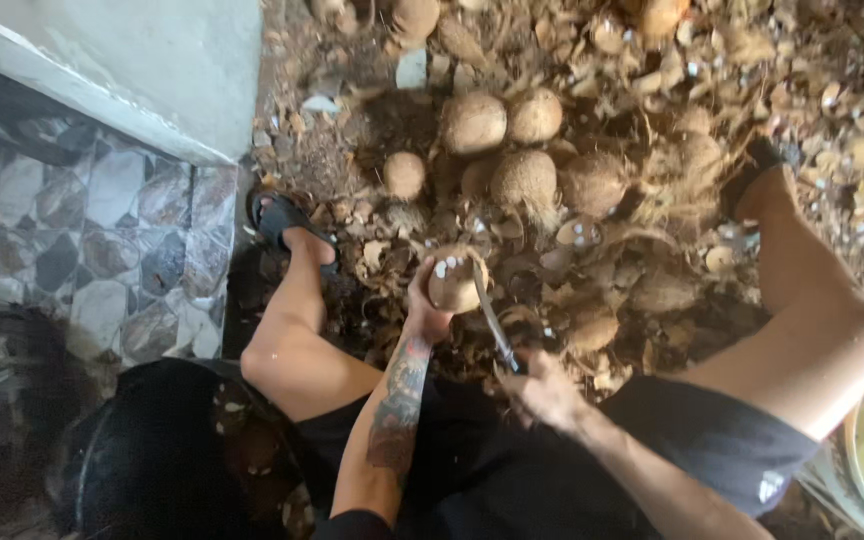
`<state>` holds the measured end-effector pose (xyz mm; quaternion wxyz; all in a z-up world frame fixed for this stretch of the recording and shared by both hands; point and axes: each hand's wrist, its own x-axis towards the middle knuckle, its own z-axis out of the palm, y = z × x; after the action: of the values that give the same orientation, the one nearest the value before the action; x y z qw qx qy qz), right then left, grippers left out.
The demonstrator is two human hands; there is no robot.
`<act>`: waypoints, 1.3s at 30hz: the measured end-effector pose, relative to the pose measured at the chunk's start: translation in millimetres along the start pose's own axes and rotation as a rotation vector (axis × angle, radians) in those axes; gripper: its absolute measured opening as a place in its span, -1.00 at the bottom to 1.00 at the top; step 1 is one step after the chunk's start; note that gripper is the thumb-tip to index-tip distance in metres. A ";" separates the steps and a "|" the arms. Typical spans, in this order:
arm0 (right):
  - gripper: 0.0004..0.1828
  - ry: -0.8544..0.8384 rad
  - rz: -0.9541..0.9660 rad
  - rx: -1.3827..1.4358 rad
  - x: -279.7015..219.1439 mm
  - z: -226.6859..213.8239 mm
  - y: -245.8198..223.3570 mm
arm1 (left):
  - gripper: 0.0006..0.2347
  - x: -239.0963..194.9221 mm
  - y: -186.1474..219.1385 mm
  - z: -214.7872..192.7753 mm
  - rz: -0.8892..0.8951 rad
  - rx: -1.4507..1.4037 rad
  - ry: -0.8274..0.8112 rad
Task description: The person sits on the ground and uses a large knife to peel the fibrous husk off several coconuts. They hold each coconut in one hand and strike it repeatedly with the knife to remove the outer layer, then place the peeled coconuts into a black bucket.
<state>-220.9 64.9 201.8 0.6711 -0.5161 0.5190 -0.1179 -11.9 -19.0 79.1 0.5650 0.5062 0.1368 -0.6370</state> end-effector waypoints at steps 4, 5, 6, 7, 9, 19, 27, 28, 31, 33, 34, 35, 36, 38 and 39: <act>-0.84 0.046 0.061 0.458 -1.2 24.3 -4.2 | -0.70 -1.0 -4.5 -4.6 -0.064 -0.130 -0.092; -0.82 0.037 0.060 0.497 -5.5 23.3 -18.1 | -0.76 11.7 -7.9 -11.9 -0.094 -0.153 -0.147; -0.82 0.038 0.056 0.486 2.9 27.8 4.7 | -0.76 20.8 -12.0 -15.0 -0.093 -0.161 -0.154; -0.91 -0.054 0.056 0.678 11.1 31.8 27.6 | -0.70 29.7 -16.3 -18.1 -0.067 -0.057 -0.296; -0.88 -0.141 0.066 0.873 20.0 33.5 42.7 | -0.63 23.3 -29.3 -18.2 -0.049 0.046 -0.431; -0.80 0.145 -0.886 0.698 -57.1 -28.3 -74.3 | -0.38 36.5 -11.3 -50.0 -0.380 -0.095 -0.436; -0.78 0.478 -0.772 0.257 24.8 13.5 78.0 | -0.28 44.1 -25.2 -36.1 -0.086 0.112 0.073; -0.87 0.405 -0.196 0.298 32.4 14.3 82.3 | -0.43 44.2 -24.5 -34.2 -0.041 0.071 -0.008; -0.79 0.351 0.446 0.384 52.9 0.6 103.8 | -0.52 31.5 -13.8 -31.5 -0.039 -0.104 -0.094; -0.75 0.394 0.524 0.442 48.6 -16.2 63.8 | -0.48 24.5 2.8 -20.1 -0.093 -0.237 -0.098; -0.75 0.395 0.257 0.310 25.6 -24.5 21.7 | -0.46 16.6 4.6 -20.6 -0.072 -0.216 -0.123; -0.73 0.386 -0.011 0.180 -1.5 -32.1 -20.1 | -0.44 8.7 6.2 -21.5 -0.050 -0.195 -0.148; -0.73 0.377 -0.007 0.174 -10.8 -38.5 -24.6 | -0.44 17.3 2.5 -31.8 -0.047 -0.204 -0.141; -0.82 0.283 -0.469 0.136 -29.1 -54.9 -36.7 | -0.48 36.6 -2.4 -42.7 -0.053 -0.002 -0.188; -0.82 0.287 -0.479 0.133 -34.4 -55.7 -47.9 | -0.48 31.9 -2.7 -35.9 -0.048 -0.001 -0.198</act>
<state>-263.3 36.0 264.6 0.5759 -0.5571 0.4631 -0.3788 8.3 -9.9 36.4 0.5606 0.4369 0.0927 -0.6973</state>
